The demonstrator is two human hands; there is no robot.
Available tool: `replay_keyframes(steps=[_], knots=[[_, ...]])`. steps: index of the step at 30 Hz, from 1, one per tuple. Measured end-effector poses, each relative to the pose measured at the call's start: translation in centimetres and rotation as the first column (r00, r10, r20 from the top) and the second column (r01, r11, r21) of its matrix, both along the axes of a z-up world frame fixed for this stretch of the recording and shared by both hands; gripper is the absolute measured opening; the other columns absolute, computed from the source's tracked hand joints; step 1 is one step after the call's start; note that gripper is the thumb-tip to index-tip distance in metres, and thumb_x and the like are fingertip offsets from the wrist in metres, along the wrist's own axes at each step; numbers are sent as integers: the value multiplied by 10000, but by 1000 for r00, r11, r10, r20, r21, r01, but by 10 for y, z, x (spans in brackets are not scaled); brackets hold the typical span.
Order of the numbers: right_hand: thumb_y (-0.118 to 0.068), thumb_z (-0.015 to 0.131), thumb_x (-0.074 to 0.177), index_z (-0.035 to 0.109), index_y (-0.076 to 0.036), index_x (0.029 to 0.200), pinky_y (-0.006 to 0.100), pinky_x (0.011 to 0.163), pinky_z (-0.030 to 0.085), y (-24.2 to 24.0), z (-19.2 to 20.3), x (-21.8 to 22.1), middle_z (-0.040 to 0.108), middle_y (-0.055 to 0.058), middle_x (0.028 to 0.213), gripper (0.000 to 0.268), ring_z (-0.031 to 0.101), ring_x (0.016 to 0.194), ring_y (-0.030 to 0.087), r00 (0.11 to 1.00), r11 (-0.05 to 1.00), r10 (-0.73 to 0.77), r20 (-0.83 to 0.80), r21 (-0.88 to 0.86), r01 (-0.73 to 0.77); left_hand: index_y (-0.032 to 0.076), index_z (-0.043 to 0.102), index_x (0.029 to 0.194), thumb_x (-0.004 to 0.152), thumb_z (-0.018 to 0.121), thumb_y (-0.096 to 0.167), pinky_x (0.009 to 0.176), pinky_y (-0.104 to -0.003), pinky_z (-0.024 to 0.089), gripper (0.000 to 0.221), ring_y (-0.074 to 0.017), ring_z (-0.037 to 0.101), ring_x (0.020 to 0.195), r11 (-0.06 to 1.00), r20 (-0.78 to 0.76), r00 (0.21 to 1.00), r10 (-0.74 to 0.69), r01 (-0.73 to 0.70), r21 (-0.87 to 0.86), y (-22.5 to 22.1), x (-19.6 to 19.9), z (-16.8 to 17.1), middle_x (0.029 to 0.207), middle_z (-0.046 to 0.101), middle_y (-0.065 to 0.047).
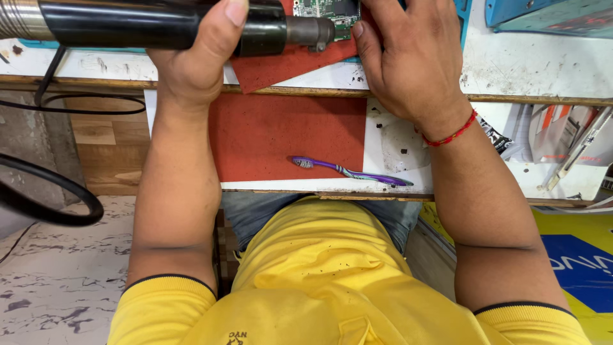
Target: The person heats a circuit board using a hot air rework station tool while holding the board in place by hand on a red mat.
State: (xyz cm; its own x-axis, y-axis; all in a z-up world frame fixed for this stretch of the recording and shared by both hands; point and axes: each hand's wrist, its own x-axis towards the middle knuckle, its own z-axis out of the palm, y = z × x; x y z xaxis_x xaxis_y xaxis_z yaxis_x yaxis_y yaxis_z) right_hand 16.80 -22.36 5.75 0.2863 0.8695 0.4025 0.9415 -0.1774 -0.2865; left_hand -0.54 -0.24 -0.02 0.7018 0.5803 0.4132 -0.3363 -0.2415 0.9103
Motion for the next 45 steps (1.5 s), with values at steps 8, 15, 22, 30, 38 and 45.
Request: replay_keyframes(steps=[8,15,22,30,38,45], knots=[[-1,650,978,618,-76,1301,491,936,447,3,7,-4,551,162,1205,333,534,1140,386,999,999,-31,-38,40,32,69,609,1062,1089,702,114,812,-272,483,107,-98,568,839,1000,90,996,19,-20,3,1,5,11,965,602,33],[9,645,1017,621,-87,1314,495,924,450,5,6,-4,548,156,1187,313,537,1134,382,997,998,-59,-48,5,59,70,641,1003,1066,702,96,810,-263,498,92,-92,582,823,999,51,999,9,-6,-53,0,5,8,944,608,49],[-26,660,999,601,-84,1356,502,954,446,4,7,-3,543,170,1244,365,528,1166,393,996,998,-61,-70,-7,61,88,650,954,1058,666,115,779,-258,495,108,-82,582,797,1000,47,999,20,-20,5,3,7,11,905,613,67],[-214,786,998,613,-116,1392,513,974,407,4,15,-2,500,213,1290,441,487,1154,415,1000,999,29,-1,-31,-29,110,651,956,1061,740,107,778,-264,455,137,-80,556,778,981,105,994,42,-21,-191,10,2,4,866,600,68],[-178,782,984,619,-108,1361,502,977,404,2,12,1,522,186,1276,416,493,1157,402,998,998,35,-49,-45,-37,143,668,1017,1025,697,163,907,-289,562,36,-95,669,905,970,29,990,-140,143,-195,1,1,35,956,672,75],[-158,753,987,612,-101,1374,501,1006,404,0,9,3,513,183,1251,415,488,1190,397,998,997,53,-16,-47,-54,105,657,993,1051,684,107,830,-269,519,64,-86,618,850,980,39,994,-98,103,-171,4,5,28,941,645,62]])
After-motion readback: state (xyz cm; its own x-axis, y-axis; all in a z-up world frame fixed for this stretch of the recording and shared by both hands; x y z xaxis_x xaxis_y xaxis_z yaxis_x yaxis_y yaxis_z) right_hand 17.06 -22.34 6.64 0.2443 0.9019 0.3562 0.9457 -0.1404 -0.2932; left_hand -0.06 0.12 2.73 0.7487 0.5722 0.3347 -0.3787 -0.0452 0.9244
